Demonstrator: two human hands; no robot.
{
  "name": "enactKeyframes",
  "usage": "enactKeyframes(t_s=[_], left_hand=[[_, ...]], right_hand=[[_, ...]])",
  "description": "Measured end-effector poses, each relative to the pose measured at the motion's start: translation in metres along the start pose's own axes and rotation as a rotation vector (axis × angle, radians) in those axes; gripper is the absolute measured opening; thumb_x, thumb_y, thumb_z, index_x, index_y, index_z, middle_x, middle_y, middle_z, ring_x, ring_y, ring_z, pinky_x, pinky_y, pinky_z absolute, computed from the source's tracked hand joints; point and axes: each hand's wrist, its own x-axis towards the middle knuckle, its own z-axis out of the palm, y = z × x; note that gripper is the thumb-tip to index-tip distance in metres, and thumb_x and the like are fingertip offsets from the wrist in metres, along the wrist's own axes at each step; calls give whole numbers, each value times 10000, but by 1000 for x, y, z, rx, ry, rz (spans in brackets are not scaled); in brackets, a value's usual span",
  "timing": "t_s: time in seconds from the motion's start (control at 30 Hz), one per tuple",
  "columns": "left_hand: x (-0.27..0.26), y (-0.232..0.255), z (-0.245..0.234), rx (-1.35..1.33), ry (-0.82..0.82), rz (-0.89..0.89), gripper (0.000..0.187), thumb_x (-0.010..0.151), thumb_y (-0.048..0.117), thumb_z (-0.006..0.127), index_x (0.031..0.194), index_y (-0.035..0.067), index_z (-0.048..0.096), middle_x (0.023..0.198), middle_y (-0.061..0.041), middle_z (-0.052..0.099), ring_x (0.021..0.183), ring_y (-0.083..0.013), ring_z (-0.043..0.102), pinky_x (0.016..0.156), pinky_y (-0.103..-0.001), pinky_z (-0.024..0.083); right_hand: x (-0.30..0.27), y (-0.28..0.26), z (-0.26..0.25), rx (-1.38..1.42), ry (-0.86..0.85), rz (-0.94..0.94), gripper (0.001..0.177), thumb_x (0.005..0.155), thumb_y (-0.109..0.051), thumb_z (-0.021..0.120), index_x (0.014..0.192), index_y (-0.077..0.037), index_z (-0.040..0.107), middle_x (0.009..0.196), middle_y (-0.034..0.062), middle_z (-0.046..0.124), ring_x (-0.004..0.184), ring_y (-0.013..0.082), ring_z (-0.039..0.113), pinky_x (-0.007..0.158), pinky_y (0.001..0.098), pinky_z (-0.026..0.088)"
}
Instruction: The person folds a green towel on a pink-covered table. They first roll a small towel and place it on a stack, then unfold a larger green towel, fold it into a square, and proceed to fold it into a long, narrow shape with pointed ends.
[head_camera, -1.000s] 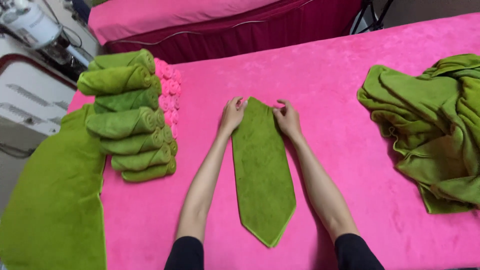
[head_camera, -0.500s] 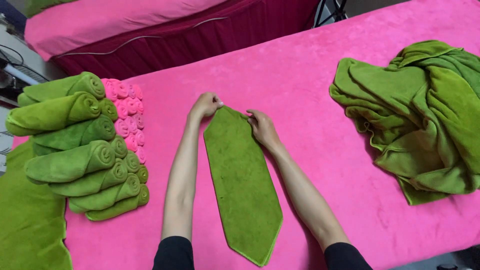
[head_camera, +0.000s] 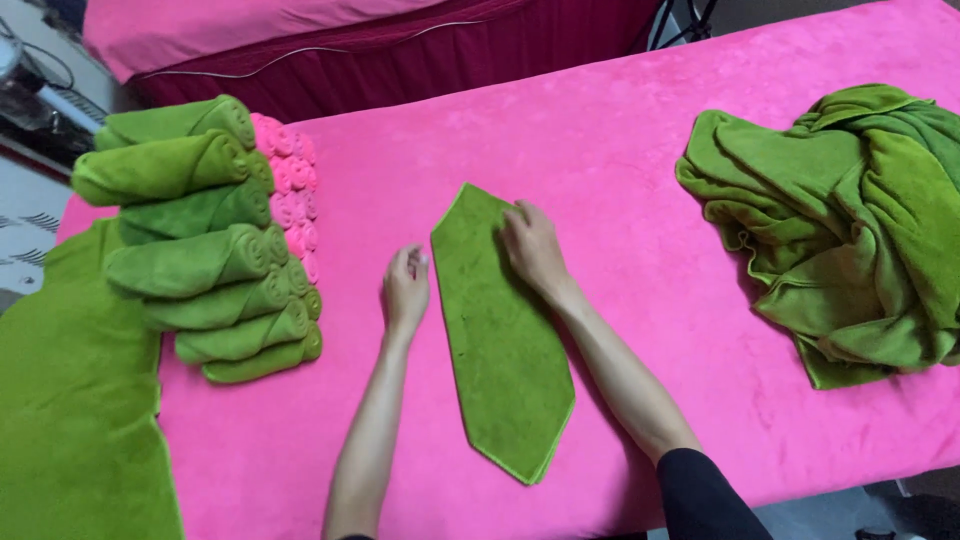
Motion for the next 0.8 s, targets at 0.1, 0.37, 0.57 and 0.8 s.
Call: enactKeyframes(t_s=[0.1, 0.37, 0.57, 0.8], left_hand=[[-40, -17, -2, 26, 9, 29, 290, 999, 108, 681, 1288, 84, 704, 1115, -152, 730, 1105, -365, 675, 1001, -501, 508], [-68, -25, -5, 68, -152, 239, 471, 956, 127, 701, 1420, 172, 631, 1086, -39, 770, 1062, -238, 661, 1047, -430, 418], [-74, -16, -6, 108, -235, 193, 579, 962, 85, 645, 1523, 187, 549, 1206, -71, 754, 1121, -216, 656, 1096, -410, 367], [-84, 3, -12, 75, -139, 178, 551, 957, 83, 653, 1494, 162, 565, 1162, -102, 750, 1069, -238, 692, 1036, -411, 406]], right_hand=[[-16, -52, -8, -79, -134, -107, 346, 909, -182, 794, 1186, 17, 735, 1332, 329, 611, 1277, 476, 600, 1074, 521, 490], [-32, -118, -47, -228, -687, 191, 819, 1103, -654, 283, 1623, -28, 378, 1685, 282, 316, 1598, 391, 254, 1306, 519, 120], [-35, -118, -43, -248, -583, 269, 752, 1124, -558, 257, 1608, 0, 397, 1687, 254, 333, 1593, 359, 277, 1312, 482, 130], [-41, -113, -38, -320, -549, 276, 854, 1073, -640, 331, 1587, 37, 412, 1667, 272, 357, 1587, 367, 285, 1315, 492, 132]])
